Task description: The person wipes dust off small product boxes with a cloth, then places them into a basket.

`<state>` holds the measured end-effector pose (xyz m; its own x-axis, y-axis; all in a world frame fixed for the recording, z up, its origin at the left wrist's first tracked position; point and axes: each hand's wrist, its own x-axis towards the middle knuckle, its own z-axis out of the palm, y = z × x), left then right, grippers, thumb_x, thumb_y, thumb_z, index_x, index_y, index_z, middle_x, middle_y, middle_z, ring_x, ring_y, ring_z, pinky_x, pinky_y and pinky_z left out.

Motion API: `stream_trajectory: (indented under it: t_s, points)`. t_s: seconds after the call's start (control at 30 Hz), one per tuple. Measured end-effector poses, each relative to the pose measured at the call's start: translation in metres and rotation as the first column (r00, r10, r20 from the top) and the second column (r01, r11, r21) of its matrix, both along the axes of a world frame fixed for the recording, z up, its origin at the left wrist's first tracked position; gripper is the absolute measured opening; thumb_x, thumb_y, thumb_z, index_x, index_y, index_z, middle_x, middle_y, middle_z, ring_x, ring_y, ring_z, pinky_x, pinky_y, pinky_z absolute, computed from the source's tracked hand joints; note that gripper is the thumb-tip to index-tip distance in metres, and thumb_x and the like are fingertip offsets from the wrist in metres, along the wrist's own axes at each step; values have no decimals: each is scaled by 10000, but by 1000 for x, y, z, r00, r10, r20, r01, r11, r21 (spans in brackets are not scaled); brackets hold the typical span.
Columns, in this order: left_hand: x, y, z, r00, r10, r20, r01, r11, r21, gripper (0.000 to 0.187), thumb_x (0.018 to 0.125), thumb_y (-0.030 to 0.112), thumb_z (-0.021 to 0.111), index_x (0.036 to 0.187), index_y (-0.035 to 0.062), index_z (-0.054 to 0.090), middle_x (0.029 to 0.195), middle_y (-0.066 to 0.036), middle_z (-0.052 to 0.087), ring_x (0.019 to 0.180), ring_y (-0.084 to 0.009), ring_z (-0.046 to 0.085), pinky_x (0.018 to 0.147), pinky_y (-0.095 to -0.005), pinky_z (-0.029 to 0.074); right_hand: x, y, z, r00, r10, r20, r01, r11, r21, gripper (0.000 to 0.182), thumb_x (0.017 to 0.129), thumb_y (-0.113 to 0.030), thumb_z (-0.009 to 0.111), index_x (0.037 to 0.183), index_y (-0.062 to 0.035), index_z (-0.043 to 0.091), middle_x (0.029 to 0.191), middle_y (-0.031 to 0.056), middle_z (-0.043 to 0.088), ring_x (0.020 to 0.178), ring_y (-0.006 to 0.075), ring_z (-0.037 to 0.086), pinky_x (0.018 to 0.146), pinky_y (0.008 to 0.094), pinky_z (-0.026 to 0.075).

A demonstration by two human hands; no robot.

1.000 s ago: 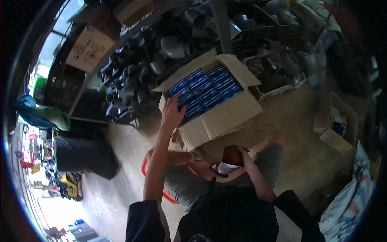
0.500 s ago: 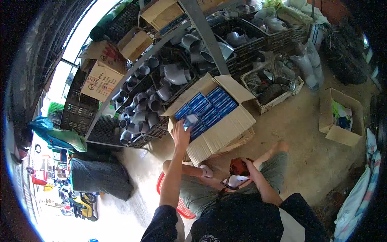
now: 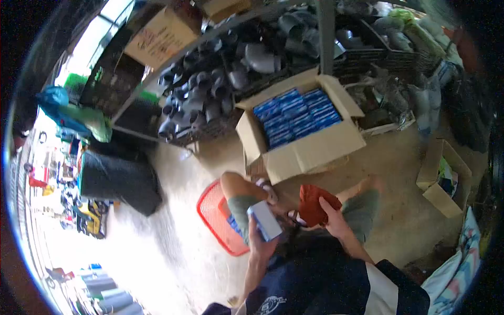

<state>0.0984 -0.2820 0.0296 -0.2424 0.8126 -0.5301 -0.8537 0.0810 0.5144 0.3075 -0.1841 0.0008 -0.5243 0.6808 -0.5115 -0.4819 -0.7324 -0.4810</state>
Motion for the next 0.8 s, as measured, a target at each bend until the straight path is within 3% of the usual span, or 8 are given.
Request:
stream_trajectory:
  t_s: [0.07, 0.13, 0.23, 0.3, 0.37, 0.53, 0.7, 0.8]
  points:
    - [-1, 4, 6, 962, -101, -255, 51, 979, -199, 519, 1011, 505, 472, 1282, 67, 541, 1061, -77, 654, 956, -223, 646, 800, -360, 542, -19, -10, 28, 982, 137, 133, -180, 895, 407, 546, 1021, -338, 542, 1448, -21, 417, 1407, 139, 526, 1291, 297, 526, 1088, 446, 423]
    - [4, 10, 24, 822, -213, -527, 74, 959, -273, 446, 1029, 399, 504, 1280, 31, 531, 1071, -99, 653, 964, -210, 649, 824, -332, 540, -47, 2, 78, 924, -108, 367, -311, 344, 886, 607, 1007, -283, 562, 1504, -14, 342, 1517, 178, 393, 1444, 330, 329, 1180, 444, 281]
    - [15, 23, 34, 515, -64, -855, -50, 993, -105, 411, 1021, 366, 542, 1204, -1, 533, 1000, -85, 640, 873, -169, 634, 750, -310, 529, -79, -1, 112, 864, -179, 470, -449, 144, 882, 652, 976, -215, 607, 1520, -8, 315, 1583, 194, 272, 1495, 354, 205, 1202, 440, 217]
    - [7, 35, 53, 563, 38, -825, -127, 991, -42, 415, 1016, 360, 557, 1192, -14, 530, 987, -75, 632, 857, -150, 621, 736, -302, 520, -77, -10, 117, 867, -72, 493, -476, 173, 862, 684, 961, -169, 630, 1529, 2, 289, 1598, 184, 241, 1497, 358, 197, 1202, 432, 214]
    - [-10, 48, 91, 848, 99, -521, -180, 978, -108, 434, 1017, 356, 557, 1228, -21, 523, 1029, -85, 628, 915, -153, 613, 779, -312, 517, -68, -27, 116, 866, -10, 501, -496, 128, 859, 684, 969, -172, 620, 1531, 12, 278, 1601, 190, 228, 1500, 348, 192, 1202, 424, 209]
    - [30, 36, 85, 648, -31, -761, -54, 995, -86, 417, 1002, 182, 542, 1358, -28, 486, 1265, -130, 581, 1157, -195, 553, 1018, -328, 421, -64, 2, 121, 934, 70, 351, -349, 402, 847, 709, 996, -226, 585, 1548, 16, 212, 1590, 216, 234, 1498, 337, 201, 1202, 419, 201]
    - [5, 48, 83, 584, 71, -808, -132, 991, -8, 476, 1018, 281, 554, 1359, -38, 464, 1162, -122, 617, 1025, -187, 608, 901, -318, 499, -65, -29, 106, 897, -41, 440, -411, 286, 865, 706, 1010, -220, 556, 1556, 9, 172, 1586, 208, 242, 1500, 315, 193, 1206, 409, 186]
    - [14, 45, 88, 576, 83, -813, -170, 985, -19, 524, 984, 285, 590, 1363, -44, 441, 1144, -140, 614, 1011, -188, 605, 834, -315, 516, -67, -35, 95, 963, 20, 268, -234, 552, 800, 648, 1020, -219, 541, 1546, -12, 225, 1558, 178, 306, 1476, 271, 245, 1200, 403, 216]
